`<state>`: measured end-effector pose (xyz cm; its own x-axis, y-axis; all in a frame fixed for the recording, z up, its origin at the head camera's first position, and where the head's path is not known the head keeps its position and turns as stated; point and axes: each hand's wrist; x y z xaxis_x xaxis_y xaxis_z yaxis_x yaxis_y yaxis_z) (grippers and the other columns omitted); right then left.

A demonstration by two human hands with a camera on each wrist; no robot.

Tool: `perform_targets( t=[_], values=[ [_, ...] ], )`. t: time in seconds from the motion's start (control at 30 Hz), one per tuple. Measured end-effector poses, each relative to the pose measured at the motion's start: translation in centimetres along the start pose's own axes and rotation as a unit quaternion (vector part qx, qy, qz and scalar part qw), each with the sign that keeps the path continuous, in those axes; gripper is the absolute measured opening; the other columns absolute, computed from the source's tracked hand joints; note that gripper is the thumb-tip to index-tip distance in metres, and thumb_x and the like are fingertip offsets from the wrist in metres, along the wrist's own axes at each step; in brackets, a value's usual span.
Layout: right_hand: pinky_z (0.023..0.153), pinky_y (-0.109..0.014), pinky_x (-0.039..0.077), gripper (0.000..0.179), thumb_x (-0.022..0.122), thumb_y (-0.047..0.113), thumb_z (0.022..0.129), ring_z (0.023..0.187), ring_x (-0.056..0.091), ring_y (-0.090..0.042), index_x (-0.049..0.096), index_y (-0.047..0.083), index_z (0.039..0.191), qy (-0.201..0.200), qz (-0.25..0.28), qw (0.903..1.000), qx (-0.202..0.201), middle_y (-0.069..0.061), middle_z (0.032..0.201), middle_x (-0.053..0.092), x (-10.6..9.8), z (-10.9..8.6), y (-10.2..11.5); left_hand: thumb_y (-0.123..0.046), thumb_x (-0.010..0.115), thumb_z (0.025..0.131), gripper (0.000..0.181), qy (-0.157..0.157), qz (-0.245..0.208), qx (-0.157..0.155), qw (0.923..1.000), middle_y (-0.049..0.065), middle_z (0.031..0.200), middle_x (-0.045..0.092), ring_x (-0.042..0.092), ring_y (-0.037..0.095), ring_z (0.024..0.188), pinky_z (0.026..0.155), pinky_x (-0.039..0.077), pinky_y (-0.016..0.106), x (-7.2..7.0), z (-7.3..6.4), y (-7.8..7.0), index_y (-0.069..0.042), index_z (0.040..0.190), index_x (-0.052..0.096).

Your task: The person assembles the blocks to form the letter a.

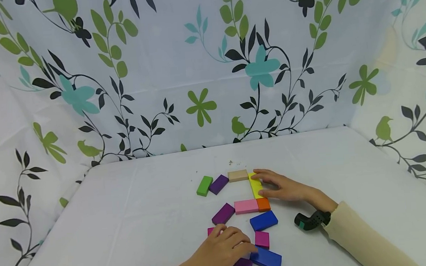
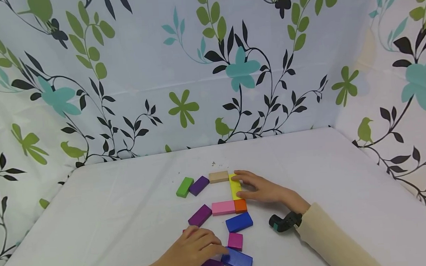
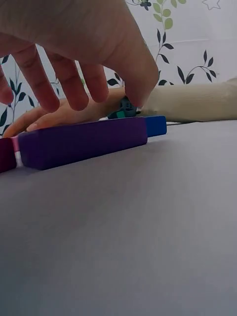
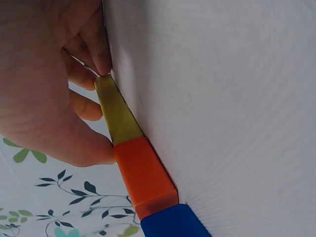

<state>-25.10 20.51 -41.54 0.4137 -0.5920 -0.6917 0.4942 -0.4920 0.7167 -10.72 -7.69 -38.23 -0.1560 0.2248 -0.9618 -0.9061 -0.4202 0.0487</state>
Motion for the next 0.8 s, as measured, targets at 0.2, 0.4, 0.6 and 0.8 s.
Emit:
perform_targets(
  t=[0.2, 0.4, 0.6, 0.8],
  values=[
    [0.105, -0.058, 0.034, 0.056, 0.062, 0.030, 0.095, 0.135, 0.039, -0.044, 0.046, 0.009, 0.144, -0.004, -0.002, 1.0000, 0.000, -0.019, 0.156, 0.027, 0.1, 0.0, 0.0, -0.054, 0.046, 0.098, 0.044, 0.061, 0.010, 0.008, 0.9981, -0.008, 0.117, 0.059, 0.051, 0.009, 0.112, 0.093, 0.043, 0.027, 0.5, 1.3, -0.3, -0.025, 0.128, 0.061],
    [0.106, -0.059, 0.034, 0.056, 0.062, 0.030, 0.095, 0.135, 0.039, -0.044, 0.046, 0.009, 0.144, 0.001, 0.001, 1.0000, 0.002, -0.019, 0.157, 0.026, 0.1, 0.0, 0.0, -0.050, 0.048, 0.099, 0.040, 0.076, 0.003, 0.006, 0.9971, -0.007, 0.119, 0.057, 0.049, 0.009, 0.111, 0.094, 0.042, 0.024, 1.1, 2.1, -0.4, -0.024, 0.126, 0.063],
    [0.105, -0.061, 0.033, 0.055, 0.062, 0.029, 0.095, 0.134, 0.040, -0.044, 0.046, 0.010, 0.144, -0.001, 0.000, 1.0000, 0.001, -0.018, 0.157, 0.026, 0.1, 0.0, 0.0, -0.046, 0.051, 0.099, 0.034, 0.069, 0.003, 0.003, 0.9976, -0.007, 0.116, 0.059, 0.050, 0.008, 0.110, 0.095, 0.042, 0.022, 1.1, 2.6, -0.7, -0.023, 0.120, 0.065],
    [0.105, -0.062, 0.033, 0.055, 0.061, 0.029, 0.095, 0.134, 0.040, -0.045, 0.046, 0.008, 0.144, -0.001, 0.000, 1.0000, 0.005, -0.019, 0.157, 0.026, 0.0, -0.1, 0.0, -0.046, 0.053, 0.098, 0.033, 0.068, 0.005, 0.009, 0.9976, -0.010, 0.111, 0.063, 0.050, 0.007, 0.109, 0.092, 0.041, 0.021, 1.1, 3.2, -0.9, -0.024, 0.117, 0.067]
  ],
)
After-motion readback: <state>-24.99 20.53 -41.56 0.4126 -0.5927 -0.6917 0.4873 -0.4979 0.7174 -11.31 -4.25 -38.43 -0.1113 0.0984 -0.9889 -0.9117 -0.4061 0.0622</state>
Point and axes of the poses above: each hand's wrist, its own z-axis towards the middle knuckle, its own x-axis out of the palm, y = z × x
